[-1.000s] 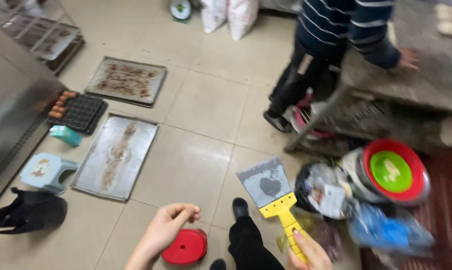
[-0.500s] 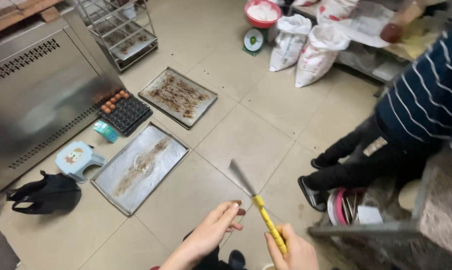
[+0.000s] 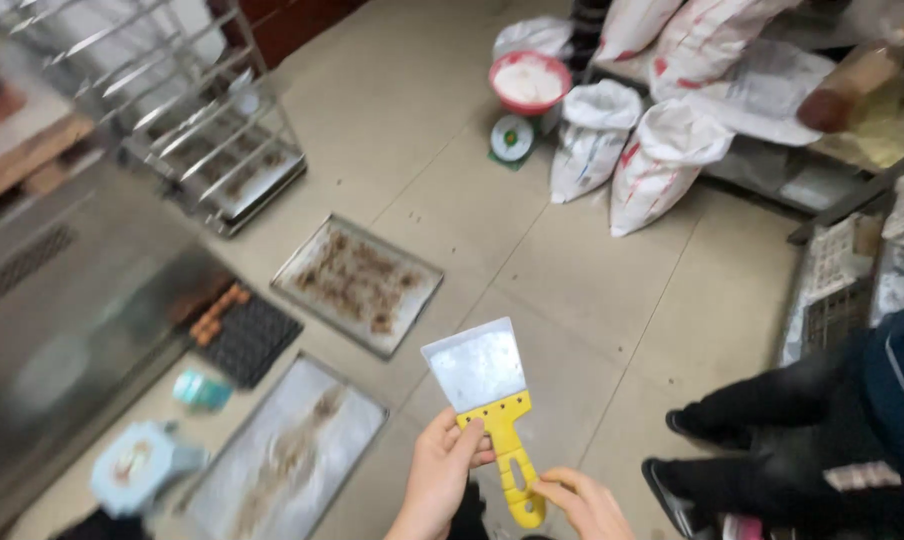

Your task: Shaping dough balls into crab-like figures using a rolling pin and a scraper before placing them on a baking tray.

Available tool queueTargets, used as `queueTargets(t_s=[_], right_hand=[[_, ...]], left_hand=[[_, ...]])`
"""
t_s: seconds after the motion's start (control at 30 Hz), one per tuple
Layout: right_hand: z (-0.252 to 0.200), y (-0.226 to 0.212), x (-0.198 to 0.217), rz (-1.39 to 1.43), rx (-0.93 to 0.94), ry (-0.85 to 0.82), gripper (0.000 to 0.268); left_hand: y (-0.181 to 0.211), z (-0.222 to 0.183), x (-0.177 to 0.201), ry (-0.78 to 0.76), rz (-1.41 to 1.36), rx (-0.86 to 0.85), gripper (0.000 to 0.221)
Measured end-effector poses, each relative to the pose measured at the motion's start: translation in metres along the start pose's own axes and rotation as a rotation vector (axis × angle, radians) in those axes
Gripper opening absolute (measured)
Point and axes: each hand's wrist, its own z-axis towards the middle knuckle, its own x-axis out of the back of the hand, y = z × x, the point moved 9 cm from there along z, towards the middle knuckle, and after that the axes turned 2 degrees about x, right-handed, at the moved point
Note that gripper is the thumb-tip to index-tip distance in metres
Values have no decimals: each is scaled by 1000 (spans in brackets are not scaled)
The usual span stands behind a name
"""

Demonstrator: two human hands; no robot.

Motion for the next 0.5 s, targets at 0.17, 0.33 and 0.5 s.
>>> queueTargets(t_s=[0.17,0.33,0.5], right_hand=[[103,13,112,-7,-269,343,36],[151,96,172,80,-375,635,21],[174,288,160,414,-293,377,105]], left_hand=[[77,109,-57,-173,139,8,33],[102,197,-165,-386,167,91,34],[77,268,-293,-504,-325,615,37]])
